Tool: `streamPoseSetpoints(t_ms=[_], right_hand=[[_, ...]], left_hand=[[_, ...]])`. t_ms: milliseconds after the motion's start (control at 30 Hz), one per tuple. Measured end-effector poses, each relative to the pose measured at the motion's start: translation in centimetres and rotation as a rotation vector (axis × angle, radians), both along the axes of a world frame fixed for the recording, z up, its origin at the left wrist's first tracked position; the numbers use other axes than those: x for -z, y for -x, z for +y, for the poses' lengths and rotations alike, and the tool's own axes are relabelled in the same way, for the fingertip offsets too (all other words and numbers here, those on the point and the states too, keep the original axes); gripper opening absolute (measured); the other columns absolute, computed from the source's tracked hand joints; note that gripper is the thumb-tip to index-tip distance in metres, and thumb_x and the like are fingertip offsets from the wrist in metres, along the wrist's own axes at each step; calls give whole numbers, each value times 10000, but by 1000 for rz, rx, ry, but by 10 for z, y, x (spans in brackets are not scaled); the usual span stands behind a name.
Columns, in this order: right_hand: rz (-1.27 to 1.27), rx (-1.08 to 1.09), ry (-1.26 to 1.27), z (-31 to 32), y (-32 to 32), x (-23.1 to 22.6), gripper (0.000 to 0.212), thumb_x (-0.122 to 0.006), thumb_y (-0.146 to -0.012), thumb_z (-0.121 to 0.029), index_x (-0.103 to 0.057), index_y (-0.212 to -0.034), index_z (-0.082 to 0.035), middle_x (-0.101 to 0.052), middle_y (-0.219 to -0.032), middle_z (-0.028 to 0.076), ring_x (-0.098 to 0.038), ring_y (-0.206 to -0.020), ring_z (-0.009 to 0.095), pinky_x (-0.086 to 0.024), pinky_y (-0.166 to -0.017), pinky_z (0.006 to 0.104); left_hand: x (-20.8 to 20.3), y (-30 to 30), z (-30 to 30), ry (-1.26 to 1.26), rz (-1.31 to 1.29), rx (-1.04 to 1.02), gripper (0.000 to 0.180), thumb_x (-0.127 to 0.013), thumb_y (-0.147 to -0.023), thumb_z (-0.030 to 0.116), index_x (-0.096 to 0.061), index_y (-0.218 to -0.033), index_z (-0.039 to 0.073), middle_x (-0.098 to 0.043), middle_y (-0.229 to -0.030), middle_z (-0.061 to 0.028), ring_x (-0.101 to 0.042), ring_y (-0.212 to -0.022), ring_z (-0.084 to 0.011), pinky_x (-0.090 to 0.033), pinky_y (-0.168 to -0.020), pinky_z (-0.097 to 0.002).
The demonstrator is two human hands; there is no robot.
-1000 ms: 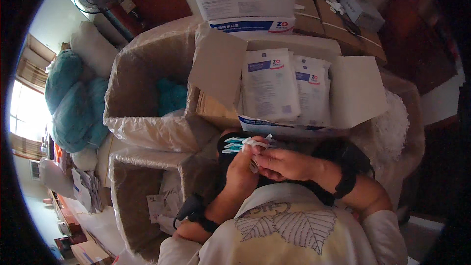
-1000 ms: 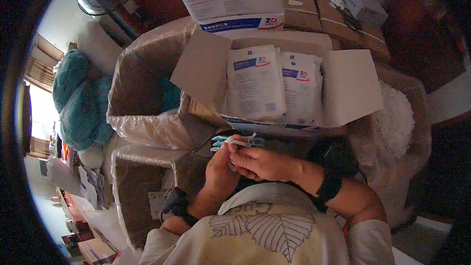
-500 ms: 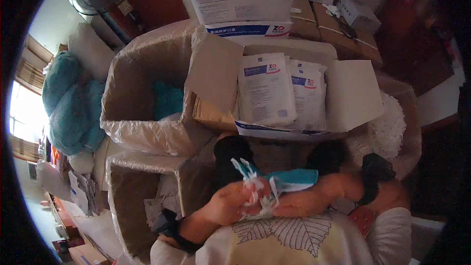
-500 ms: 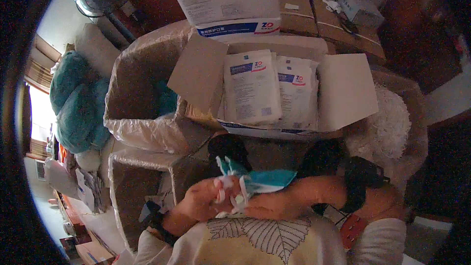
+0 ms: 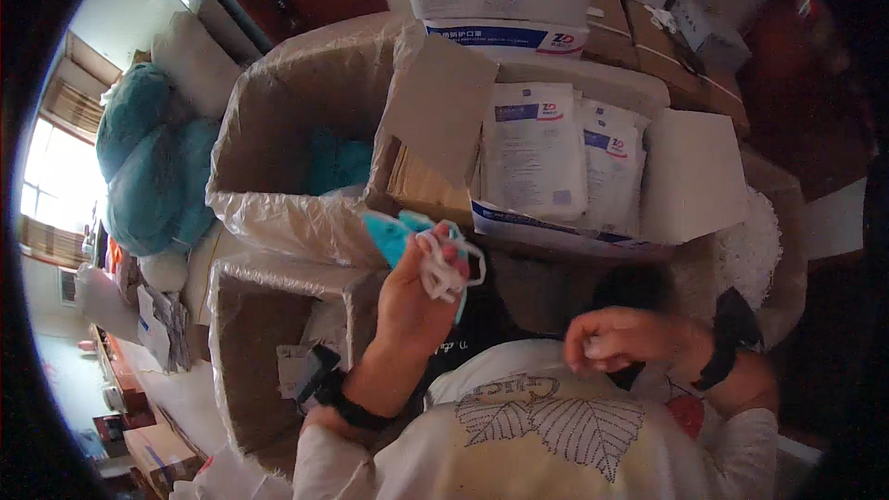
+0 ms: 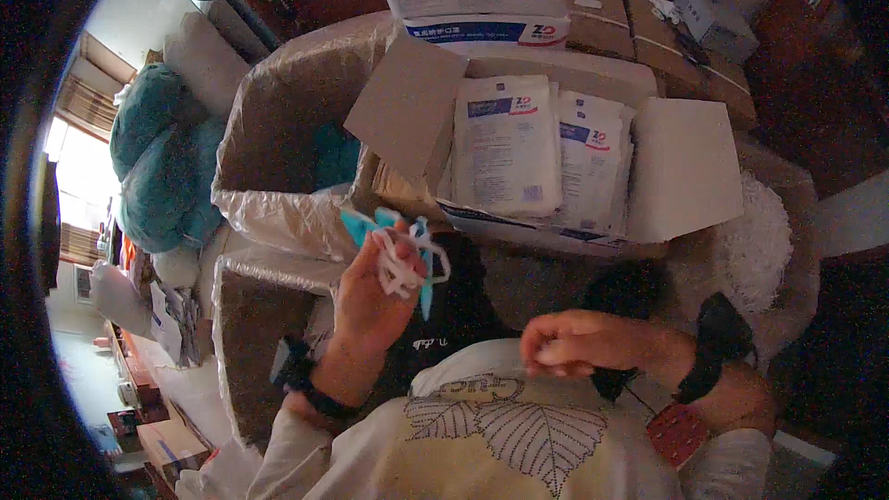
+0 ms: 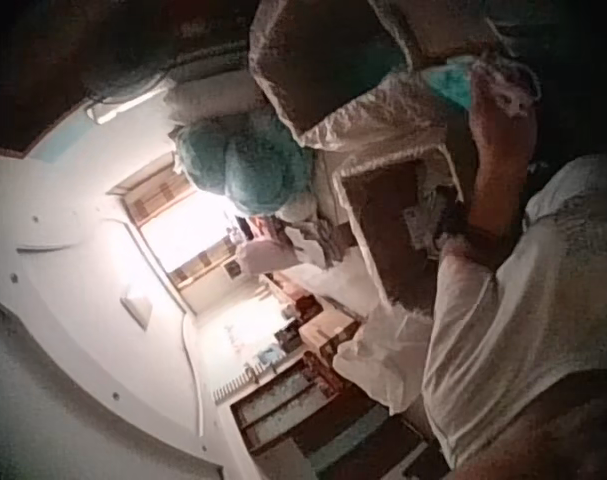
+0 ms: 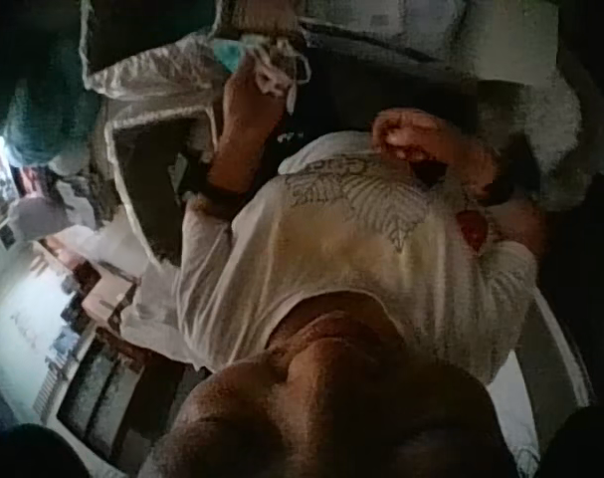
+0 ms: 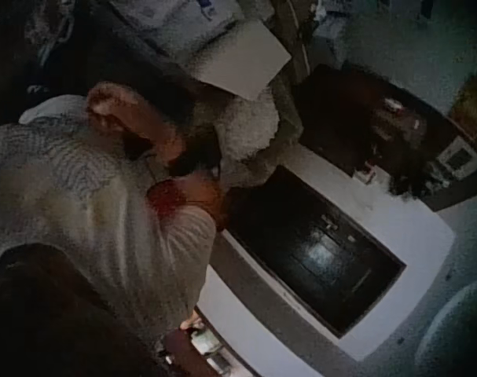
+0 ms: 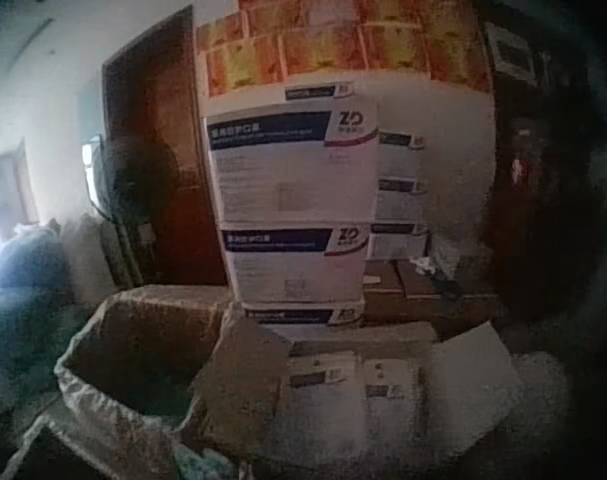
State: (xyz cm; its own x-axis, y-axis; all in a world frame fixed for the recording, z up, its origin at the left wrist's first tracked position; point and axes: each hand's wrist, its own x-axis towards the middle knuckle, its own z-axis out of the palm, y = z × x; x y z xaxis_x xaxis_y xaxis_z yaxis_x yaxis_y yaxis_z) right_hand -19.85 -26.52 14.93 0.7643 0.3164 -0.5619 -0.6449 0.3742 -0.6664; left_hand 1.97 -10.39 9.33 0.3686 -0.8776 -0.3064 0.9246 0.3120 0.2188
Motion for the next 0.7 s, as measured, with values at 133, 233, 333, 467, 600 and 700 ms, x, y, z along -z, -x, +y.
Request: streamPoseSetpoints(t_ms=[133,233,333,467,600,700], right_hand=[[-220,128,289,28,-33,4,193,-472,-884,-231,-516,-886,-43,-492,-680,-5,-425,-568,51,-348,-493,214],[-600,378,739,48,-54,14,216,-516,-864,-230,-494,-947,-31,-517,-690,64,-480,-585,107,-390,-513,263],[-428,292,904,49,-66,1,196,-588,-812,-165,-507,-946,-46,-506,-624,32,-474,-531,131,-392,-502,283],[-552,415,1075,51,-74,14,197,-601,-795,-172,-508,-916,-48,-531,-632,78,-521,-542,200,-403,-513,329],[-678,422,1170,48,-78,26,176,-570,-812,-200,-518,-846,-36,-549,-657,111,-544,-558,235,-411,-525,355],[-590,302,990,46,-79,20,183,-514,-838,-203,-517,-785,-28,-537,-647,97,-533,-561,211,-411,-534,344]], left_hand=[[-12,22,-18,4,42,-44,252,-406,-914,276,-495,-994,55,-515,-1073,-57,-490,-1022,-175,-365,-901,-326],[-9,31,-21,3,36,-14,312,-391,-916,304,-454,-1120,76,-484,-1152,-47,-440,-1094,-173,-343,-932,-338],[-9,32,-19,21,24,59,348,-377,-919,323,-436,-1162,81,-462,-1189,-44,-434,-1096,-174,-337,-937,-343],[-13,40,-22,-4,-20,80,382,-346,-925,354,-426,-1172,74,-458,-1194,-57,-435,-1090,-185,-339,-934,-348],[-11,48,-27,-127,-143,-11,384,-314,-930,374,-439,-1135,73,-482,-1149,-74,-430,-1100,-195,-337,-943,-362],[-8,42,-28,-178,-205,-65,360,-315,-932,368,-471,-1065,72,-502,-1069,-57,-495,-962,-202,-366,-878,-353]])
